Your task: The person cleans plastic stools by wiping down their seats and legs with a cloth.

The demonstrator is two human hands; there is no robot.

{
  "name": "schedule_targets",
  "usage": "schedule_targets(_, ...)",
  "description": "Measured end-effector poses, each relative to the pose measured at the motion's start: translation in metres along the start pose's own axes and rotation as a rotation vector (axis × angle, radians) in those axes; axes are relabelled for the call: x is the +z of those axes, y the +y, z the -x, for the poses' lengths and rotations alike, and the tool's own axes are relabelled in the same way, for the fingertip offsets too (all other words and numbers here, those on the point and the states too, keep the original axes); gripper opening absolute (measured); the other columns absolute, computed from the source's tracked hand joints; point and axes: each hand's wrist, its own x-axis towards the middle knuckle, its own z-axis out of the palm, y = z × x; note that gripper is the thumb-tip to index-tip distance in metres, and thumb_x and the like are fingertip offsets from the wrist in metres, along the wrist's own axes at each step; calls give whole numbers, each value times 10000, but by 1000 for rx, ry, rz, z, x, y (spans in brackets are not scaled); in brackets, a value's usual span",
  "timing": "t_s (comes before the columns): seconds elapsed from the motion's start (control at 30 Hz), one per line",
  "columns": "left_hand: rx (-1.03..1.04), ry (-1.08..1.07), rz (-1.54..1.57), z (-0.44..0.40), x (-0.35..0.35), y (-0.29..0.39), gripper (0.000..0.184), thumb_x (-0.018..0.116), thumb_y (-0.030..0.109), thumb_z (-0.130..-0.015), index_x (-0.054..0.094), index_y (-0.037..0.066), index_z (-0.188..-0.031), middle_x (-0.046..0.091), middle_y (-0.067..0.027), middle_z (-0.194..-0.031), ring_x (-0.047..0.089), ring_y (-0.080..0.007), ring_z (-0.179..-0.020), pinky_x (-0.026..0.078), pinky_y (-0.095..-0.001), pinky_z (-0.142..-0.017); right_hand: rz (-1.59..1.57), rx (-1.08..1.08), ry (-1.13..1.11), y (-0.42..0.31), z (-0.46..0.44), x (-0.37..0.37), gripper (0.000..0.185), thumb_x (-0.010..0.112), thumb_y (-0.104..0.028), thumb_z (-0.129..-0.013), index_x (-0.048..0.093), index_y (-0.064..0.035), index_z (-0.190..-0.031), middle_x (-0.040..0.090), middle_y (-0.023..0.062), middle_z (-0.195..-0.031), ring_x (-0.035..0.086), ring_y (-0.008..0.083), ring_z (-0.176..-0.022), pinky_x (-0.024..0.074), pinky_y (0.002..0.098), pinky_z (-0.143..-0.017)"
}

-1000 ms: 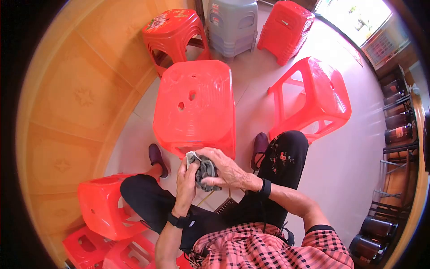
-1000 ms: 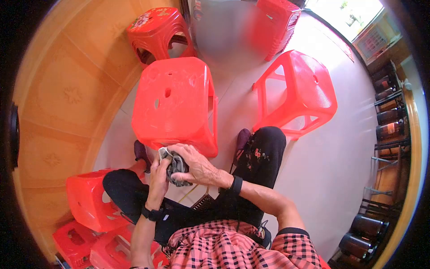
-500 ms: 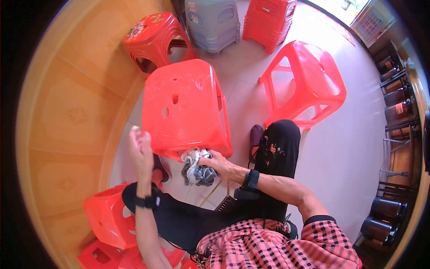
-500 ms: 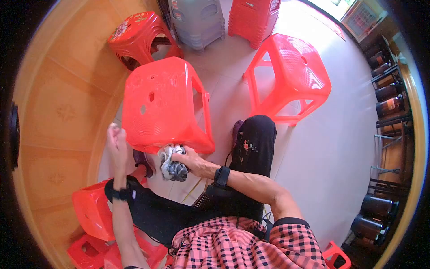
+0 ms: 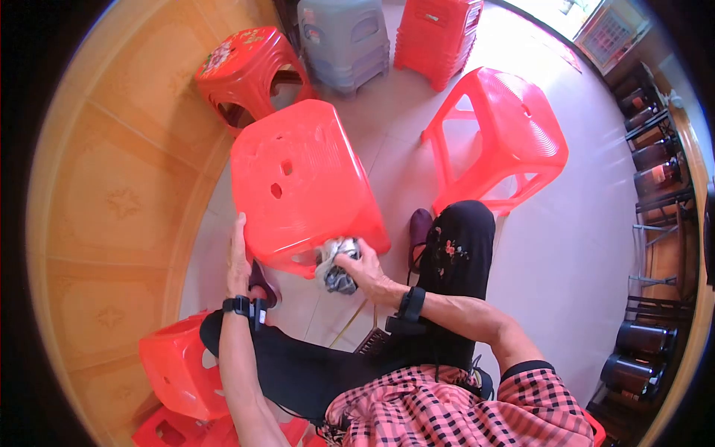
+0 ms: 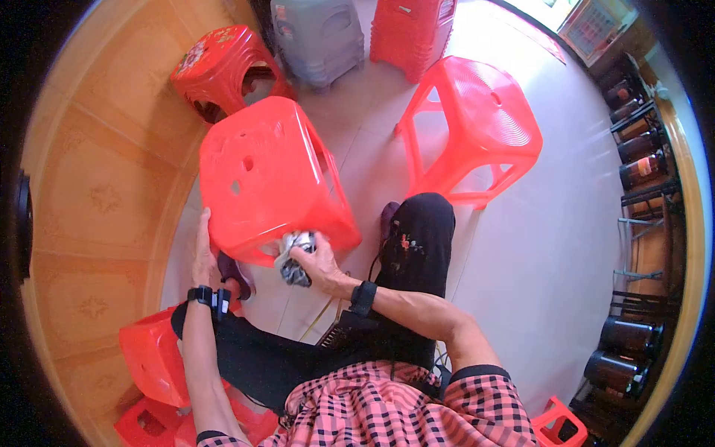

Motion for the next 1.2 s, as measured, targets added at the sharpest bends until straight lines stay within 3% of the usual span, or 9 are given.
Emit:
schedule_targets(0.1,-123,-53,255,34,18,-2,541,539,512,-887,562,69,-1197,628,-47,-1108,566,-154,-1034,428,-344,-927,-346,-186,129,-9,-8,-2,315,604,-76,-791,479,-20,-1076,593,67,-939,595,149,-867,505,309,-775)
schedule_targets(0.4,-244,10,196,84,84,-38,493,458,578,-904,579,148,-1112,649,2,-948,562,-118,-813,392,-280,-694,-318,-328,352,-27,-38,-31,425,594,-91,-811,441,-49,-1205,574,44,-1038,577,120,-904,508,276,-780)
schedule_targets(0.67,-263,-140,128,88,87,-33,553,438,649,-885,578,152,-1082,667,-19,-900,583,-157,-805,438,-327,-741,-207,-490,375,-35,-29,-37,470,609,-65,-811,430,-49,-1246,566,46,-1063,574,119,-918,497,279,-808)
schedule_targets(0.73,-527,-277,-190,80,62,-17,608,423,654,-887,573,106,-1105,679,-52,-910,601,-197,-772,472,-350,-733,-172,-500,376,-32,-32,-40,467,611,-65,-812,434,-50,-1244,568,46,-1059,573,119,-919,495,277,-809)
schedule_targets(0.8,-468,-419,-390,72,41,6,626,497,595,-876,549,27,-1133,682,-103,-855,611,-243,-722,491,-375,-722,-233,-379,383,-30,-34,-42,452,610,-70,-813,445,-52,-1233,570,43,-1038,571,120,-906,495,275,-786)
schedule_targets(0.9,-56,-370,-1188,71,31,36,599,660,371,-816,483,-10,-1244,629,-185,-956,595,-347,-922,486,-433,-833,-279,-313,375,-24,-38,-42,423,610,-102,-817,460,-51,-1210,569,40,-1010,565,120,-876,495,277,-756)
schedule_targets(0.97,772,-18,-1448,72,31,44,682,691,149,-735,403,13,-1337,484,-254,-1220,439,-411,-1169,399,-454,-984,-274,-309,394,-24,-39,-43,412,610,-125,-819,464,-52,-1198,568,39,-1003,562,121,-865,496,276,-742)
schedule_targets(1.07,839,-109,-1485,63,39,60,751,682,49,-700,360,49,-1378,321,-251,-1357,298,-428,-1263,299,-465,-1072,-319,-277,393,-22,-42,-42,416,614,-127,-814,465,-53,-1196,570,36,-992,562,121,-861,494,278,-740)
schedule_targets(1.2,822,-295,-1544,38,48,59,752,667,53,-695,362,53,-1382,331,-253,-1344,345,-428,-1229,319,-472,-1060,-304,-251,352,-20,-44,-48,420,617,-132,-810,466,-48,-1192,575,39,-986,565,122,-859,494,280,-745)
